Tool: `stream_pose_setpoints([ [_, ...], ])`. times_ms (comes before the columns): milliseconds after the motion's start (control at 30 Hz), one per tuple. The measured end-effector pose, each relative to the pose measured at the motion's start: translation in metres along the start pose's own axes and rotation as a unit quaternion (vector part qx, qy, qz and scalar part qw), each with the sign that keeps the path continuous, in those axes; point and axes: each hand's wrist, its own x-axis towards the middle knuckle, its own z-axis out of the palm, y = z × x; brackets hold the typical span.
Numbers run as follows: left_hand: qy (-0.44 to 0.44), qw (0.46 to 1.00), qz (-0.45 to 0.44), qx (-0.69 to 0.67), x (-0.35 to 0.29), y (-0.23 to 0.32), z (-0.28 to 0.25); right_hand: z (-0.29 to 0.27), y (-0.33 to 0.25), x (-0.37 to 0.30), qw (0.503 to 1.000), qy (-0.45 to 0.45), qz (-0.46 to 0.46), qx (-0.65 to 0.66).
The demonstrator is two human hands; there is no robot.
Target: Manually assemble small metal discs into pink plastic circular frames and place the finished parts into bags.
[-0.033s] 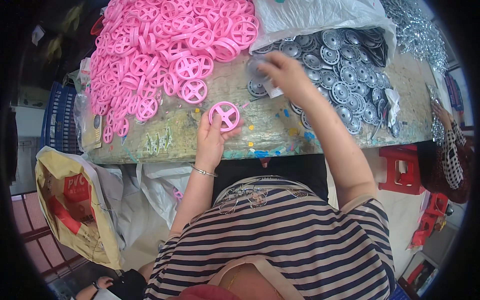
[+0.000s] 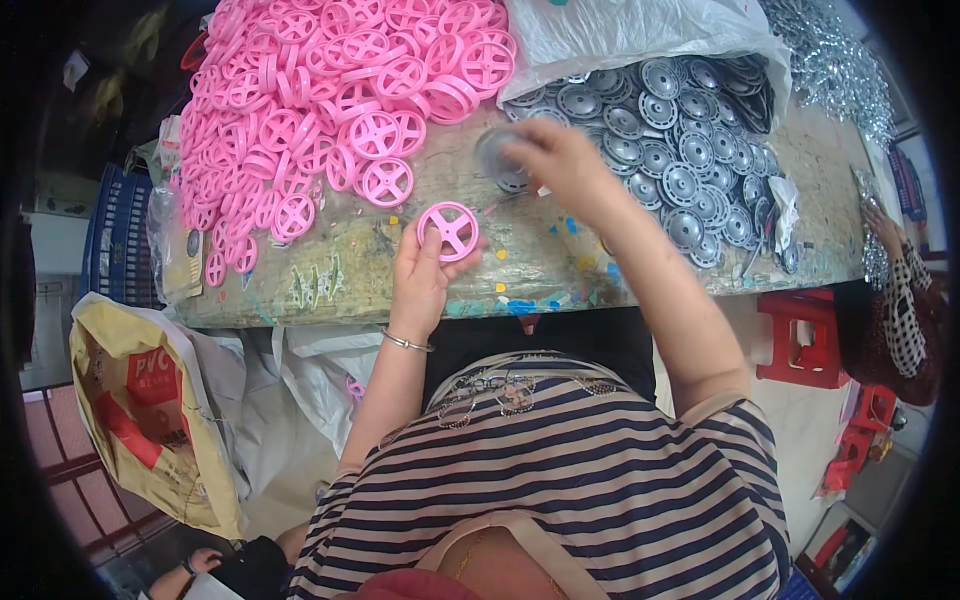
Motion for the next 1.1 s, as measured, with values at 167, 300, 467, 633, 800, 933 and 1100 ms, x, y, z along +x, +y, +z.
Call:
stream_pose_setpoints([
  [167, -0.065, 0.998, 0.013, -0.018, 0.000, -0.002, 0.001, 0.051, 0.032, -0.028, 0.980, -0.026, -0.171, -0.098],
  [300, -0.069, 0.997, 0.004, -0.017, -0.001, 0.000, 0.001, 0.058, 0.033, -0.030, 0.986, 0.006, -0.132, -0.100],
  [467, -0.070, 0.998, 0.004, -0.008, -0.002, -0.002, -0.003, 0.056, 0.036, -0.029, 0.995, -0.071, -0.042, -0.059],
  [633, -0.066, 0.998, 0.023, 0.009, -0.007, 0.000, 0.001, 0.060, 0.037, -0.035, 0.994, -0.081, -0.047, -0.063],
  [800, 0.111, 0.971, 0.130, 0.166, -0.051, 0.007, -0.022, 0.059, 0.030, -0.027, 0.995, -0.094, -0.034, -0.026],
  [933, 0.336, 0.873, 0.204, 0.289, -0.116, 0.017, -0.077, 0.062, 0.017, 0.011, 0.973, -0.028, -0.171, -0.152],
  [1100, 0.369, 0.796, 0.012, 0.480, -0.193, 0.014, -0.139, 0.110, 0.014, 0.035, 0.904, -0.009, -0.328, -0.275],
])
